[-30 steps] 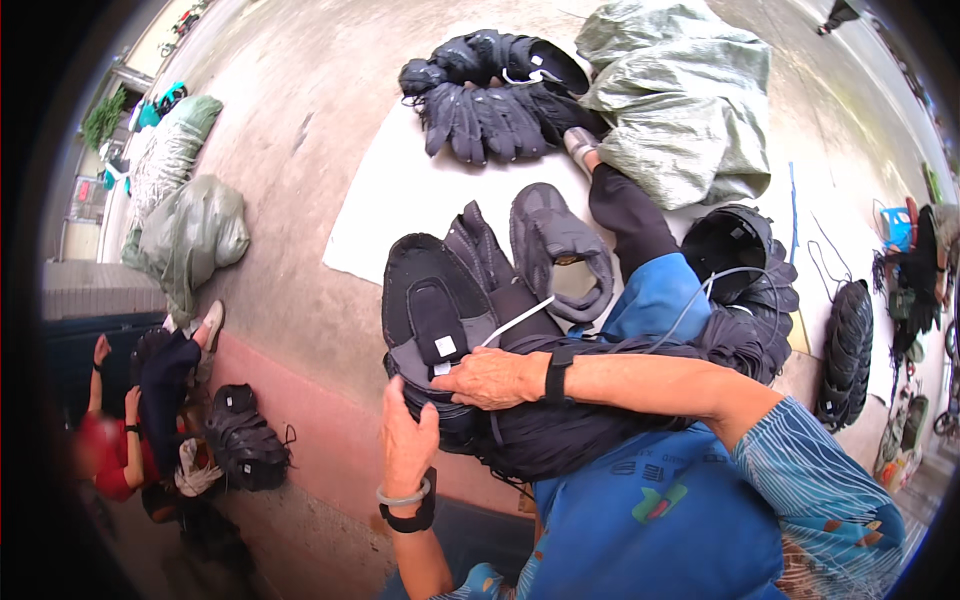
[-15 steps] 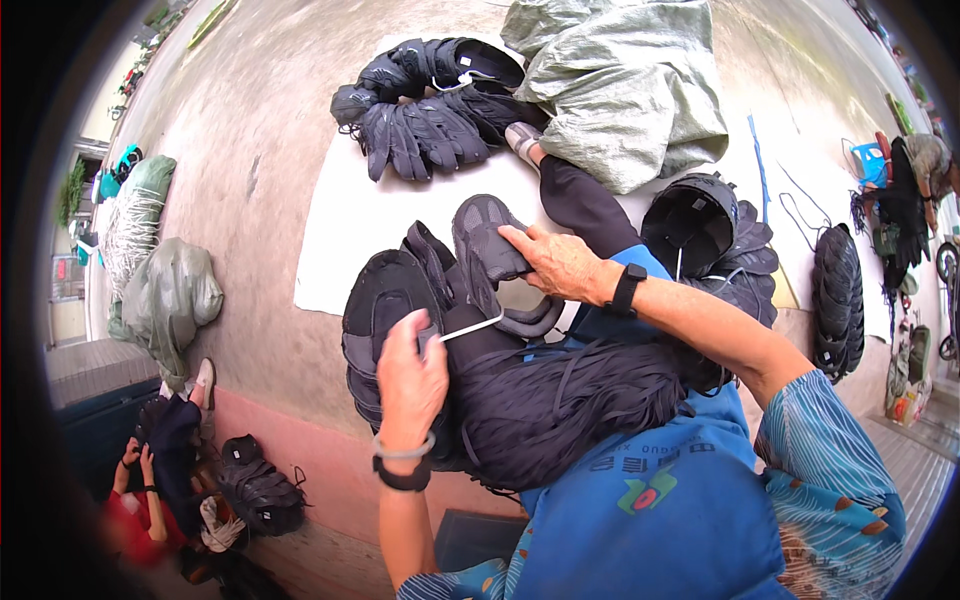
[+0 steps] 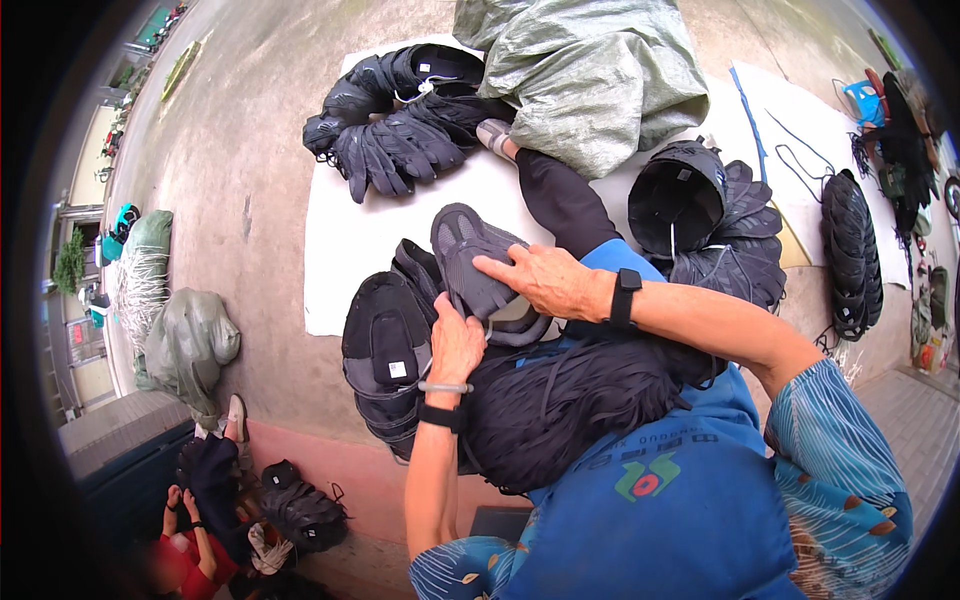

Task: Manually stitching or assembling black shoe components using thread and a needle.

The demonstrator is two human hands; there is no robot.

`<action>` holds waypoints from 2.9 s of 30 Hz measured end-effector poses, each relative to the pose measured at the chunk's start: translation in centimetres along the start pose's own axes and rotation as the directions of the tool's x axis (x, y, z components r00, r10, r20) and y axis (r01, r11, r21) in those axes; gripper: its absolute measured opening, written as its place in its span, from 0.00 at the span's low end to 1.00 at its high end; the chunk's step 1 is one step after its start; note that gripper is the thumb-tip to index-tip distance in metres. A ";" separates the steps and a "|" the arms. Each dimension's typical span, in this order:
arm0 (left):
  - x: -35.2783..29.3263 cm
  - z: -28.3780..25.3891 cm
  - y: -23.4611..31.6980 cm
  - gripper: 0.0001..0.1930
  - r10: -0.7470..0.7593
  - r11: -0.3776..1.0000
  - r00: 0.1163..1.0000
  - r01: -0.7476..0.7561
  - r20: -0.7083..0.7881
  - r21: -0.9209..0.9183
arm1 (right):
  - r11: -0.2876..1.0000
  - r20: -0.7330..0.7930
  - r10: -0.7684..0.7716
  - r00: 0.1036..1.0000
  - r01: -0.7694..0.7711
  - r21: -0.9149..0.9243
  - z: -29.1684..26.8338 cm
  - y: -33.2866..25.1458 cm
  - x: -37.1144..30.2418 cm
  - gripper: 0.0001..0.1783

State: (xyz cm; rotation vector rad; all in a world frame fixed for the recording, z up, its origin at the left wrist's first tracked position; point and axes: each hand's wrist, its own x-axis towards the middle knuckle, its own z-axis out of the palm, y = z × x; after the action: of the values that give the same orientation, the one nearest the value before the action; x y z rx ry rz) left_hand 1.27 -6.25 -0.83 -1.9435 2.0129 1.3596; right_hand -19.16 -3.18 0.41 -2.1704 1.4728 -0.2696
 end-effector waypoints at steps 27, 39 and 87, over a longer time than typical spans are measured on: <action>-4.0 2.0 0.7 0.42 0.266 0.963 0.962 -0.262 -0.066 0.063 | 0.953 -0.143 -0.266 0.953 0.238 -0.188 1.9 -1.6 -0.1 0.29; -4.5 0.9 3.1 0.57 0.358 0.842 0.932 -0.300 -0.049 0.448 | 0.994 -0.092 -0.095 0.991 0.099 0.039 0.5 -1.7 -0.3 0.33; -4.4 2.6 1.8 0.49 0.440 0.824 0.896 -0.428 0.056 0.371 | 0.975 -0.112 -0.097 0.989 0.117 0.189 -1.6 0.8 -1.3 0.15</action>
State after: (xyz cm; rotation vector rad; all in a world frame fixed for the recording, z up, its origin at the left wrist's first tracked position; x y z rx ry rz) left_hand -0.64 -1.50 1.00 -1.4037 2.6088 0.8902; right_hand -21.00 -2.67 1.52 -2.1059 1.3234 -0.5477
